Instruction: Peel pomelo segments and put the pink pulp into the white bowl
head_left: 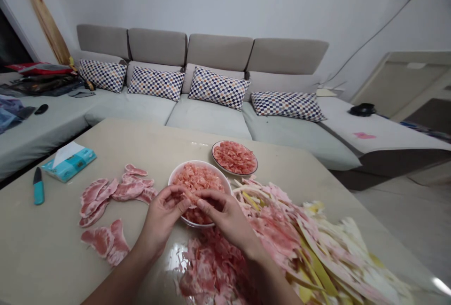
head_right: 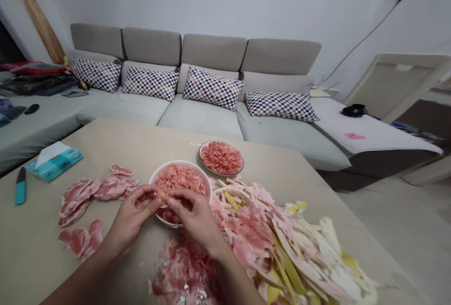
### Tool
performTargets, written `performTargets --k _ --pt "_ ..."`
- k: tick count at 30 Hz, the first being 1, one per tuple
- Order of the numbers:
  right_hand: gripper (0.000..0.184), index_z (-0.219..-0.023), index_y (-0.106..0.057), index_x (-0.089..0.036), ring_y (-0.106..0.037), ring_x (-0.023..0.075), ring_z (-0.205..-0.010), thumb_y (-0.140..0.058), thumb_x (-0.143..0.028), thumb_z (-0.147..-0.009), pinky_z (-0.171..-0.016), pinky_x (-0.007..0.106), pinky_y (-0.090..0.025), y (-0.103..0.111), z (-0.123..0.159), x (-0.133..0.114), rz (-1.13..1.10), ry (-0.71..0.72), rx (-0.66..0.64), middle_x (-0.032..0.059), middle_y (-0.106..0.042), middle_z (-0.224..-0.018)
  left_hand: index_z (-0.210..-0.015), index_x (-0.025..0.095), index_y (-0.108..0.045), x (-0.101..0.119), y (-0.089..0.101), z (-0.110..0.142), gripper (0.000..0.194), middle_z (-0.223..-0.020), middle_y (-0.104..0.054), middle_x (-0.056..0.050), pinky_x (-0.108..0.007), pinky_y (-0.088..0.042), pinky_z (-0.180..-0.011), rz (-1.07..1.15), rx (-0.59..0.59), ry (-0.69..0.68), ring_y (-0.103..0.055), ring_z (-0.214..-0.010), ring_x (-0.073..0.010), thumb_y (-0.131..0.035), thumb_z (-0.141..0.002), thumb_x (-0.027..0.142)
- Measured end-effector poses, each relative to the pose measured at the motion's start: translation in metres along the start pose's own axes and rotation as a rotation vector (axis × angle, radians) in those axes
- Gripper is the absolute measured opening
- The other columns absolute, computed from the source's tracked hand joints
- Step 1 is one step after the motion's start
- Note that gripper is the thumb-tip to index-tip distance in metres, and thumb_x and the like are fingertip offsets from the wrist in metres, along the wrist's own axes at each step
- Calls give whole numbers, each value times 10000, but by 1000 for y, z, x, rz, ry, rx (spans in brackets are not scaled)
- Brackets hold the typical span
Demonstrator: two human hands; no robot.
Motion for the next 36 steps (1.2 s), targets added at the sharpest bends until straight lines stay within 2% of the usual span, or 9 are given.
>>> performTargets --k 6,10,13,17,19,21,24,28,36 --pt "361 -917 -713 -171 -674 176 -702 -678 -513 -804 -670 297 -545 -2 -2 16 -233 -185 -24 38 -715 -780 -896 185 -690 4 -1 1 253 -867 -702 -12 -220 -506 -778 -17 3 -11 -656 -846 -141 -805 -696 288" --pt "393 -738 -676 -157 -623 140 -645 -622 -532 -845 -634 247 -492 2 -3 16 -193 -156 17 16 -666 -690 -906 181 -689 3 -3 2 256 -882 -698 -24 -227 -508 -781 -2 -9 -3 -656 -865 -154 -802 -703 289" --pt "405 -741 -649 -163 -588 139 -618 -597 -549 -854 -601 242 -456 4 -3 15 -184 -152 41 3 -636 -661 -918 183 -688 1 -3 3 269 -913 -690 -30 -224 -507 -802 35 3 19 -649 -913 -161 -809 -698 279" --pt "428 -653 -579 -172 -524 131 -579 -550 -526 -891 -562 238 -403 7 -4 9 -95 -101 25 -20 -556 -598 -1017 211 -672 -4 -4 6 350 -1019 -656 -29 -254 -534 -799 115 16 139 -646 -897 -152 -804 -704 295" --pt "423 -641 -580 -174 -536 142 -609 -530 -498 -909 -594 250 -420 8 -4 5 -26 -70 33 -12 -568 -619 -1058 226 -663 -3 -6 7 361 -1076 -635 -26 -276 -539 -828 147 7 182 -645 -886 -139 -783 -728 306" --pt "339 -744 -647 -177 -594 171 -731 -544 -455 -910 -692 269 -459 9 -4 1 38 -33 56 14 -647 -750 -1068 221 -659 -1 -9 8 349 -1090 -629 -31 -285 -533 -849 149 -16 204 -640 -893 -135 -763 -750 320" --pt "228 -994 -668 -201 -630 192 -881 -601 -389 -885 -795 288 -485 7 -1 -3 74 8 92 35 -694 -945 -1069 202 -641 2 -13 8 381 -965 -658 -28 -257 -528 -758 78 -75 216 -635 -792 -125 -772 -736 335" --pt "201 -1006 -639 -208 -613 156 -721 -601 -364 -885 -651 252 -491 1 1 -3 63 2 59 9 -664 -806 -1043 165 -628 5 -15 4 363 -642 -597 36 -180 -376 -509 -92 -156 171 -475 -479 -56 -739 -762 366" --pt "203 -972 -647 -211 -603 162 -752 -602 -379 -868 -662 259 -480 -2 -1 -3 40 -5 49 15 -653 -838 -1033 163 -643 9 -11 -1 345 -622 -594 33 -205 -364 -509 -136 -158 107 -462 -466 -78 -736 -754 343"
Point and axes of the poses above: each hand's wrist, its own z-axis away from the middle knuckle, its own y-axis out of the back of the hand, x = y × z, the point moved 5 cm from there along -z, towards the middle knuckle
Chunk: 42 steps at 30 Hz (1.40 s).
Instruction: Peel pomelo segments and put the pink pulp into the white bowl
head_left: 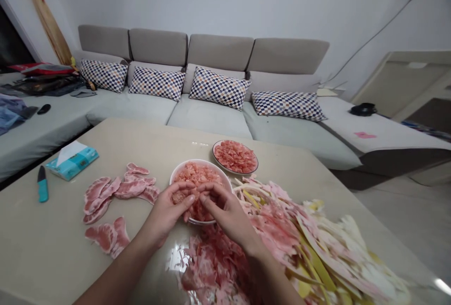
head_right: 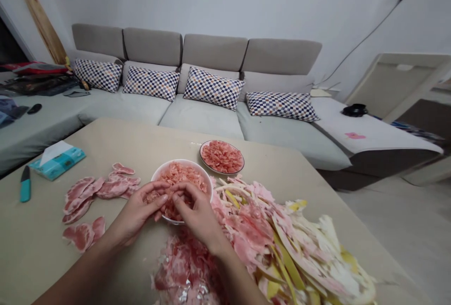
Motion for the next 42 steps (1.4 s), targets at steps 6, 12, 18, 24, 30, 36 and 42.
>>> performTargets --k 6,12,18,24,30,36,42 --pt "197 -910 -672 -192 -595 156 -725 -629 -378 -859 -647 256 -465 1 0 -1 76 32 34 23 -668 -844 -864 176 -716 8 2 -3 180 -869 -690 -37 -233 -444 -584 -199 89 -130 -578 -615 -131 -733 -742 307" --pt "226 -804 -658 -171 -519 121 -566 -651 -396 -824 -514 225 -391 4 1 0 48 -4 91 -6 -610 -673 -818 195 -727 14 -4 -1 83 -897 -725 -44 -279 -474 -831 -311 166 -258 -648 -913 -217 -698 -740 188" --pt "215 -798 -652 -176 -517 123 -593 -656 -390 -815 -534 225 -400 4 3 2 18 13 138 -2 -609 -697 -888 179 -672 -8 -11 1 219 -765 -621 13 -167 -322 -413 99 58 -31 -439 -464 -49 -743 -743 328" --pt "222 -795 -634 -180 -555 130 -588 -698 -392 -771 -530 229 -436 1 3 6 -72 -32 117 2 -621 -692 -885 140 -641 -15 -19 4 299 -640 -532 42 -108 -270 -388 411 -22 164 -430 -479 -25 -819 -682 270" --pt "130 -804 -628 -188 -570 136 -594 -666 -313 -795 -542 239 -444 0 5 1 2 61 140 8 -630 -708 -853 133 -618 -13 -23 7 262 -715 -563 20 -89 -283 -387 536 -43 230 -475 -526 -21 -812 -690 199" --pt "61 -773 -621 -197 -547 130 -597 -632 -247 -805 -553 243 -445 2 8 -9 147 186 212 3 -615 -719 -897 150 -615 -12 -18 6 286 -710 -571 25 -114 -309 -393 375 18 132 -446 -485 -23 -792 -718 285" --pt "167 -907 -672 -195 -608 158 -699 -663 -340 -824 -613 257 -489 -1 4 -4 74 80 112 28 -678 -831 -875 175 -625 -5 -12 7 281 -711 -606 38 -151 -325 -414 121 132 -59 -444 -429 -22 -771 -721 360"
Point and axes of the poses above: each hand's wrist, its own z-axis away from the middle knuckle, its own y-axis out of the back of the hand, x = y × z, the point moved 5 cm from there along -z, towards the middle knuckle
